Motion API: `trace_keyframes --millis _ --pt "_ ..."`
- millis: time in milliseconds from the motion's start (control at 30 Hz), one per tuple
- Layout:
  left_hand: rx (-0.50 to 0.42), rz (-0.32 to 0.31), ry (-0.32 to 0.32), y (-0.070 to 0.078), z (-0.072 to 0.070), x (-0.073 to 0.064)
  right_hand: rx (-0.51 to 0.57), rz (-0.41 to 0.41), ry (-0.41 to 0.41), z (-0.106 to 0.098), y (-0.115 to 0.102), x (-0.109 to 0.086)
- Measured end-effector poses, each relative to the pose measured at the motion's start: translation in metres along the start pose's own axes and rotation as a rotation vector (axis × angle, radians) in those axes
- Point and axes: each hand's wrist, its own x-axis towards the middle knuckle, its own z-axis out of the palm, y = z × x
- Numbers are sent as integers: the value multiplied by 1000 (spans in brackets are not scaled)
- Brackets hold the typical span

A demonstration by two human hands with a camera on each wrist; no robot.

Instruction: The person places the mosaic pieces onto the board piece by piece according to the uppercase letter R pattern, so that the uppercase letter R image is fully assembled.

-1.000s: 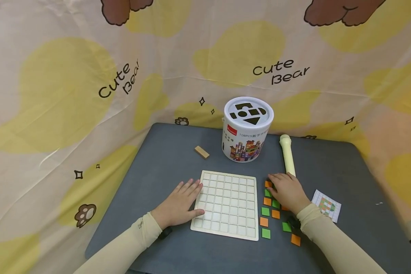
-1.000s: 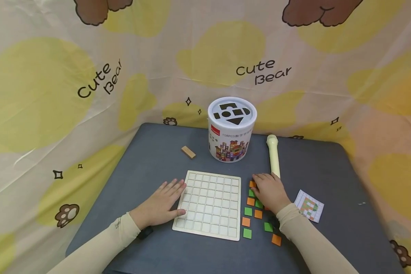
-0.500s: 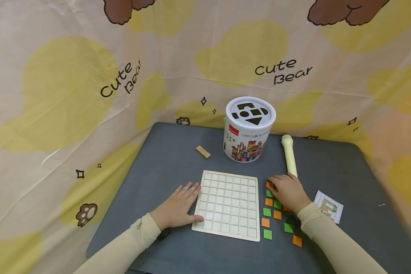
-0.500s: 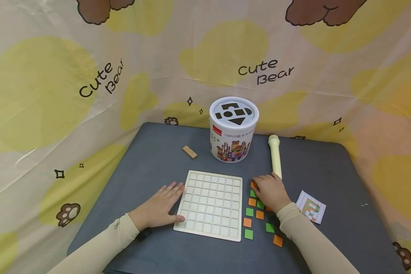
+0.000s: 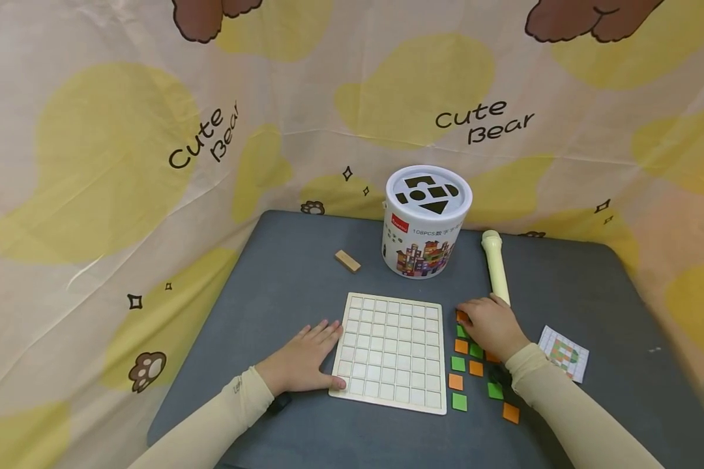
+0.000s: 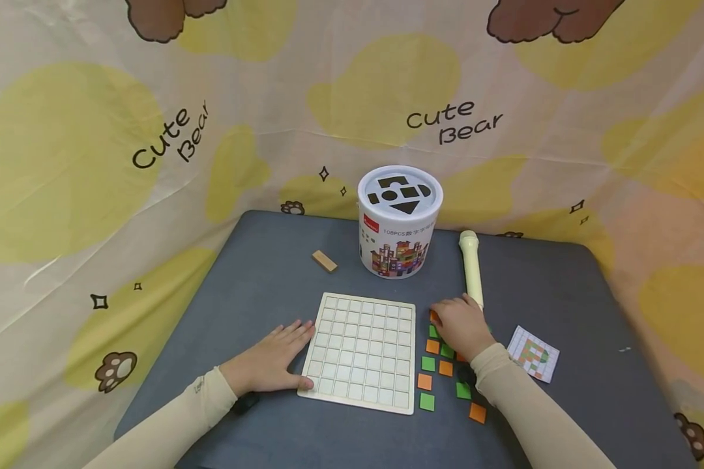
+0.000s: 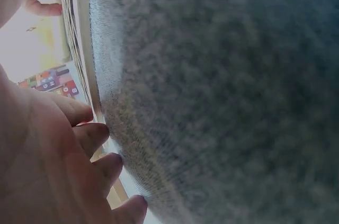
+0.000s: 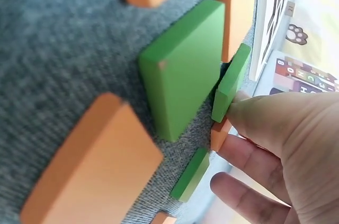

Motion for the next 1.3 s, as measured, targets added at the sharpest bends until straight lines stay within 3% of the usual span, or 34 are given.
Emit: trace_keyframes --millis 300,567,733,1300 --pt "-24 -11 4 0 1 -1 -15 16 -19 -2 -3 7" --pt "-31 -19 -10 -1 -1 1 -21 -42 66 -13 -16 12" --pt "-42 -33 -22 -1 -1 3 -4 -90 99 -19 -29 17" --pt "-70 -34 -12 1 -5 2 42 -177 48 -8 -96 53"
